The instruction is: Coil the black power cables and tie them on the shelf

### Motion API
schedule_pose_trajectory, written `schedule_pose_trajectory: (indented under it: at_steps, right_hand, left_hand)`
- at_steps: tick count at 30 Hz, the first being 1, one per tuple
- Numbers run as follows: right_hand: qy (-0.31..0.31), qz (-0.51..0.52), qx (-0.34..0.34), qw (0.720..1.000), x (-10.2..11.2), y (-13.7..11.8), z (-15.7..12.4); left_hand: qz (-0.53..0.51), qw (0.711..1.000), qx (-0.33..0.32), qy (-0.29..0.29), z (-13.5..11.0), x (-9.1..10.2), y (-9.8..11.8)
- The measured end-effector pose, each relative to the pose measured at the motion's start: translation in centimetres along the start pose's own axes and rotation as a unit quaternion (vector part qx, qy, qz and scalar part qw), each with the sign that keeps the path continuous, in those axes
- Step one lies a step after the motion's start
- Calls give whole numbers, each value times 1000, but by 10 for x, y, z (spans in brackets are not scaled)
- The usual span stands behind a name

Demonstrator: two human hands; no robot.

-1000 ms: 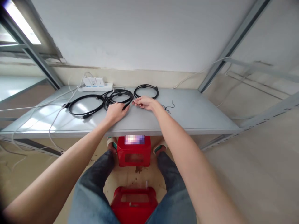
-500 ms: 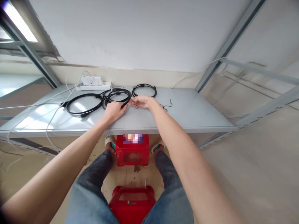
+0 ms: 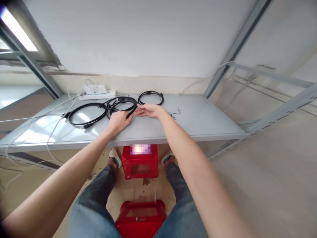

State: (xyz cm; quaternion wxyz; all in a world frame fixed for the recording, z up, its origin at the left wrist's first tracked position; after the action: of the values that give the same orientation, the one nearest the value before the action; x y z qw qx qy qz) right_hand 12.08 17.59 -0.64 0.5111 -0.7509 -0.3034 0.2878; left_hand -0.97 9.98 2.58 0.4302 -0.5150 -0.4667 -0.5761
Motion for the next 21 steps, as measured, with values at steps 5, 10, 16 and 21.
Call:
schedule_pose_trajectory:
  at_steps: [5,10,16,21]
  right_hand:
    - [-13,-30,5,999,-3,-2,3]
    - [-6,-24,14,1000,-3,-1,2]
    - [16,7,24,1000,0,-1,1]
    - [16,19,55,998,3,-1,-1]
  left_hand:
    - [5,1000,2,-3,0,0,1]
    - [6,1000,-5,4,0,0,1]
    - [10,1000,1,11,-2,1,0]
    - [6,1000,-4,7,-1,0,0]
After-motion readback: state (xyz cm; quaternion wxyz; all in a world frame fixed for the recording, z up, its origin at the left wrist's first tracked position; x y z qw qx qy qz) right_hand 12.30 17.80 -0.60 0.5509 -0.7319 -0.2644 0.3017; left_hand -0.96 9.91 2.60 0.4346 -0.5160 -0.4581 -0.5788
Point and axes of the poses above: each hand's wrist, its own z-axis towards the middle knuckle, its own x-axis out of the back of the hand, y = z × x, the point moved 9 cm from there along z, towards the middle knuckle, and after that the axes turned 14 degrees about -y, right-handed, at the moved point
